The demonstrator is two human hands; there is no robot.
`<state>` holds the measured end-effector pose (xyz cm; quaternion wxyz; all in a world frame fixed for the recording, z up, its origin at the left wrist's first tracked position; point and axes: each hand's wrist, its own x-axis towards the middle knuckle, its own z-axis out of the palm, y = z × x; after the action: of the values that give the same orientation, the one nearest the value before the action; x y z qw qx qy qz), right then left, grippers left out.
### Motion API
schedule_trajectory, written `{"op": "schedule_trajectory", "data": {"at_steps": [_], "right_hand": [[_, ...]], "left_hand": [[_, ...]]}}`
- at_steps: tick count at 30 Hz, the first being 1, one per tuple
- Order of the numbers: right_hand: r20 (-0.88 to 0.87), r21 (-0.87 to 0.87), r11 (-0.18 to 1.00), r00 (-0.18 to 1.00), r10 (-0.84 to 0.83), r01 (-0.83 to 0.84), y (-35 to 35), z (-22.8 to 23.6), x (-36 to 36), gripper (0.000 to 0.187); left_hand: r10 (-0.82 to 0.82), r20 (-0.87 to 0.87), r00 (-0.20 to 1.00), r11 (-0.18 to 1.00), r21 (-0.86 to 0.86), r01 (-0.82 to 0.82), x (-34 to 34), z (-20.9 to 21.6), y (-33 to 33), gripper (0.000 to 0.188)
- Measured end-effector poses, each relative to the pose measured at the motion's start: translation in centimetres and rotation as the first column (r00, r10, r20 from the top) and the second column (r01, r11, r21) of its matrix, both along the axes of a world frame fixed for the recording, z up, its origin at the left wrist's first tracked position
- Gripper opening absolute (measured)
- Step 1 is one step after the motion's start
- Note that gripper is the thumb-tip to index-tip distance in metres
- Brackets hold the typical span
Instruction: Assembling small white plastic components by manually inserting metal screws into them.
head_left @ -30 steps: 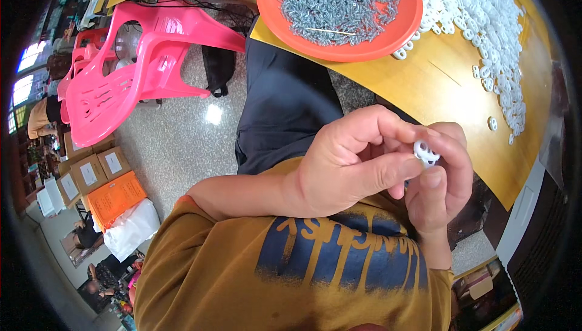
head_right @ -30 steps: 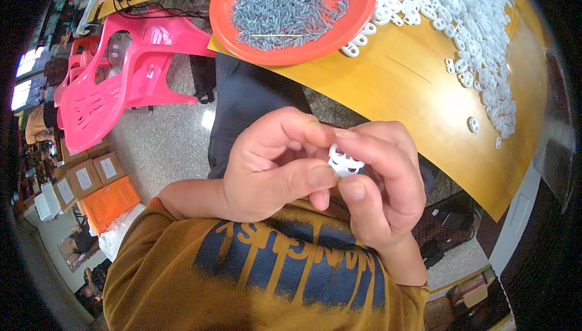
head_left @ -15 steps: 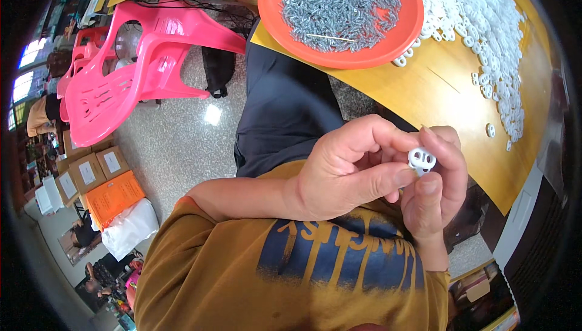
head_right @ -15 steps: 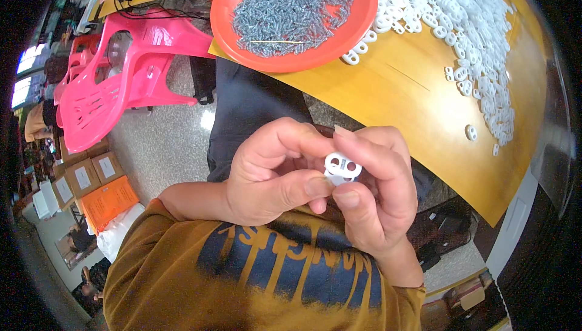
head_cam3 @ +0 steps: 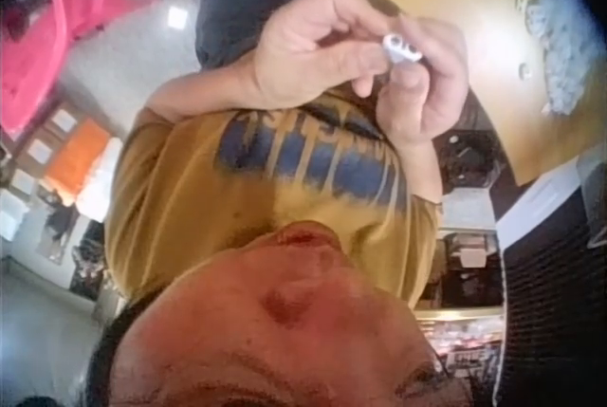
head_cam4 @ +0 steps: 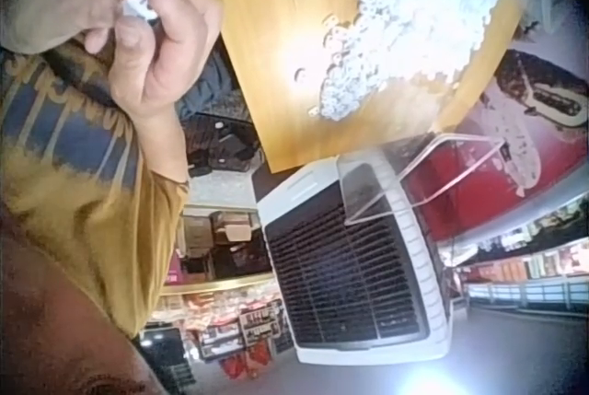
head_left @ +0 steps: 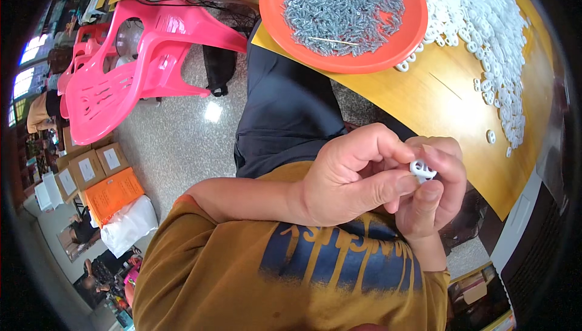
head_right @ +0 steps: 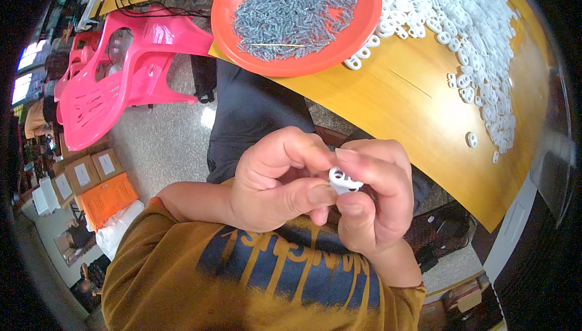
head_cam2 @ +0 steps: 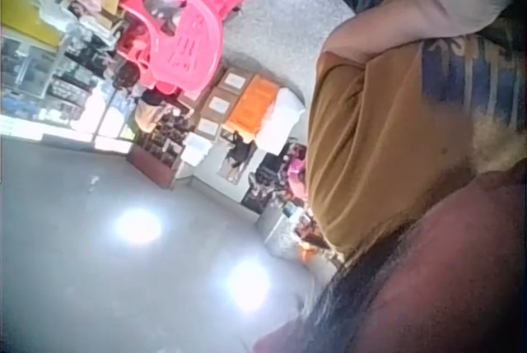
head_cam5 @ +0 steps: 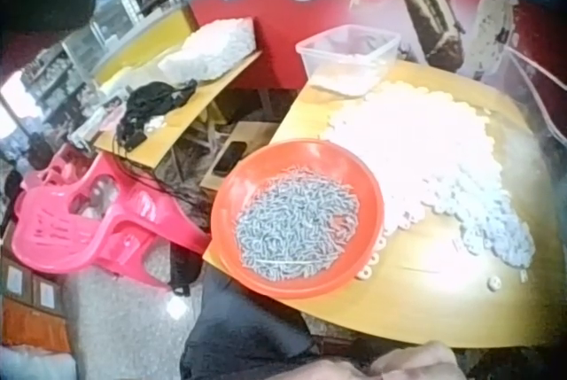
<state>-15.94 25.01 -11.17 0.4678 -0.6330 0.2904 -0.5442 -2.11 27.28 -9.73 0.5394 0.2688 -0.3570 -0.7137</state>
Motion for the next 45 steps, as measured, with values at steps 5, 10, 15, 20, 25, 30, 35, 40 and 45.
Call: {"op": "schedule_trajectory", "data": {"at_steps": [5,10,15,20,25,30,35,40,45], "right_hand": [[-0.022,-0.037,0.999,0.999,-0.028,0.027,-0.4,-0.4,0.2,0.029],[0.005,-0.038,0.998,0.999,-0.041,0.041,-0.6,-0.3,0.3,0.03],[-0.122,-0.014,1.0,0.993,-0.006,0.004,-0.4,-0.2,-0.3,0.038],[-0.075,-0.032,0.999,0.997,-0.032,0.029,-0.4,-0.4,-0.2,0.038],[-0.01,-0.048,0.998,0.999,-0.041,0.04,-0.8,-0.5,-0.2,0.032],[-0.046,-0.076,0.997,0.998,-0.038,0.034,-1.4,-0.5,-0.4,0.026],[-0.104,-0.079,0.996,0.993,-0.056,0.048,-1.5,0.0,-0.5,0.028],[-0.199,-0.156,0.982,0.97,-0.137,0.107,-2.0,0.3,-0.7,0.025],[-0.225,-0.204,0.974,0.963,-0.15,0.104,-2.0,0.4,-1.1,0.028]], "left_hand": [[0.043,0.038,0.998,0.998,-0.038,-0.042,-0.3,-0.3,-0.2,0.017],[0.075,0.017,0.997,0.995,-0.07,-0.074,-0.5,-0.3,-0.5,0.019],[0.026,0.036,0.999,0.998,-0.066,-0.023,-0.1,-0.4,-0.6,0.026],[0.013,-0.01,1.0,0.998,-0.063,-0.014,-0.1,-0.4,-0.8,0.027],[0.016,0.032,0.999,0.997,-0.072,-0.014,-0.2,-0.5,-0.9,0.025],[0.081,0.082,0.993,0.996,0.018,-0.083,-0.4,0.0,-1.3,0.016],[0.017,0.101,0.995,1.0,-0.028,-0.014,-0.2,0.0,-1.8,0.016],[-0.05,0.155,0.987,0.989,0.147,0.027,0.1,0.9,-2.2,0.013],[-0.07,0.13,0.989,0.966,0.255,0.035,0.1,1.7,-2.9,0.018]]}}
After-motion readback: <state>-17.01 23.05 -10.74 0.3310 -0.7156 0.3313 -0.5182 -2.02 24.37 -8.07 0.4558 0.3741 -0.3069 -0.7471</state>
